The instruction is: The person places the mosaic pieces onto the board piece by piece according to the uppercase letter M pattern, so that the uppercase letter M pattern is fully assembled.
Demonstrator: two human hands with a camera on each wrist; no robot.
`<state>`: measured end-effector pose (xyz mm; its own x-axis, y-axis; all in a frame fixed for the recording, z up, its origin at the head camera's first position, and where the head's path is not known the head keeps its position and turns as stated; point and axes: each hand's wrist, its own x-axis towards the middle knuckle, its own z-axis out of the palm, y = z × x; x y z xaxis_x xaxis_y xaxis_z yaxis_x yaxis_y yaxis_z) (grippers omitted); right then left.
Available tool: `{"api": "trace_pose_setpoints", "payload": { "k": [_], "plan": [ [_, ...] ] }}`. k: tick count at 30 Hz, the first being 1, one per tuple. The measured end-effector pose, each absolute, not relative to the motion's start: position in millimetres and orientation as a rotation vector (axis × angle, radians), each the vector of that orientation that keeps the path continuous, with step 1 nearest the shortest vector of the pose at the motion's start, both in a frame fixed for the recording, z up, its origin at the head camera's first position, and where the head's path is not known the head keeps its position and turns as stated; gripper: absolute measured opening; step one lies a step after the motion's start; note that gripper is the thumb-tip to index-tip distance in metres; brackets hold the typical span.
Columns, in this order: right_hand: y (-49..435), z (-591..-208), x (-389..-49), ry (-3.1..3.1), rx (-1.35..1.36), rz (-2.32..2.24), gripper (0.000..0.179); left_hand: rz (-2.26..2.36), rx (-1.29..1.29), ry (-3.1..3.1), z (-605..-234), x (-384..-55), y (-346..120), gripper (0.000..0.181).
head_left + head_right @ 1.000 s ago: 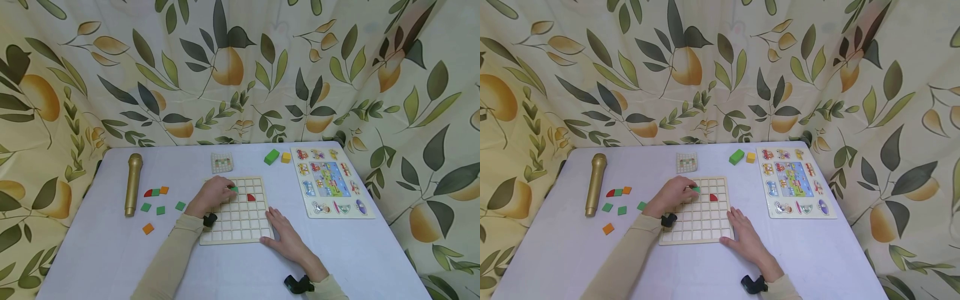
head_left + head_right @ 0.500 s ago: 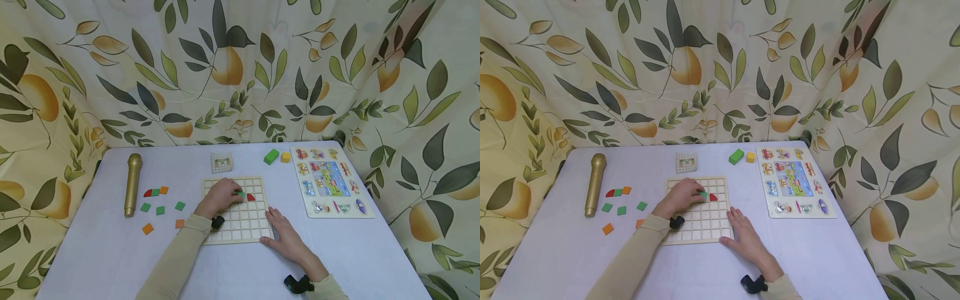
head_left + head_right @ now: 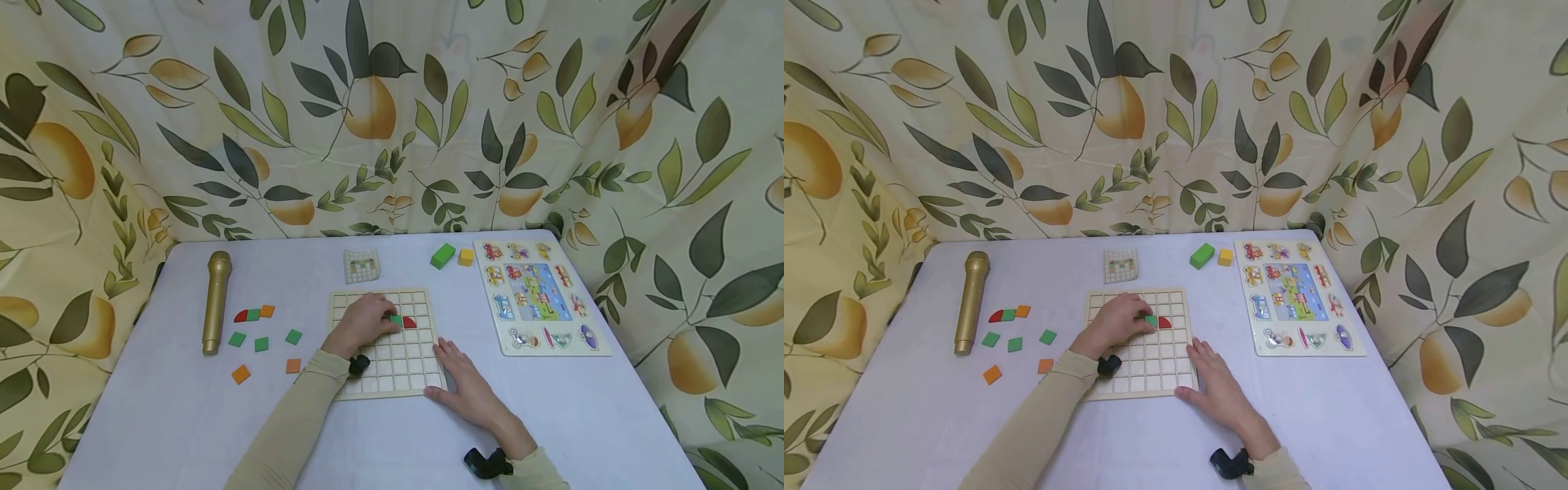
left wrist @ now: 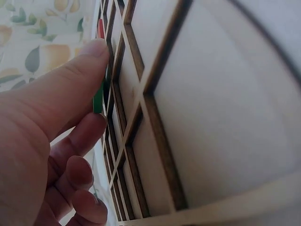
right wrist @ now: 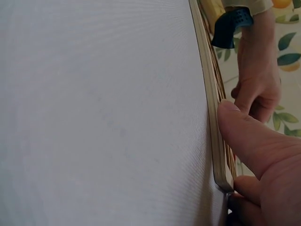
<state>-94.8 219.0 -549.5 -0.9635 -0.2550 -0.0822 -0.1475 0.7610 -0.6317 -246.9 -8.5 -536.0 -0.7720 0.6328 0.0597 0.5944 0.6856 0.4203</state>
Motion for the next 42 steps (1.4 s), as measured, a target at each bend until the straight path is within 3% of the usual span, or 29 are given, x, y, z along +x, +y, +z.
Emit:
{"api": "trace_pose_setpoints", "payload": {
  "k": [26,32,42],
  "plan": [
    [220.0,-547.3,-95.9,2.764,-0.289,-0.990,0.084,0.710,0.998,2.739,-530.5,-244.0,-20.9,0.031],
    [219.6,-548.0,-96.0,2.769,-0.302,-0.976,0.085,0.680,0.966,2.780,-524.7,-248.1,-43.5,0.032],
    [218.0,-544.9,-96.1,2.770,-0.304,-0.975,0.085,0.865,0.649,2.833,-522.5,-255.4,-115.1,0.036]
  ]
}}
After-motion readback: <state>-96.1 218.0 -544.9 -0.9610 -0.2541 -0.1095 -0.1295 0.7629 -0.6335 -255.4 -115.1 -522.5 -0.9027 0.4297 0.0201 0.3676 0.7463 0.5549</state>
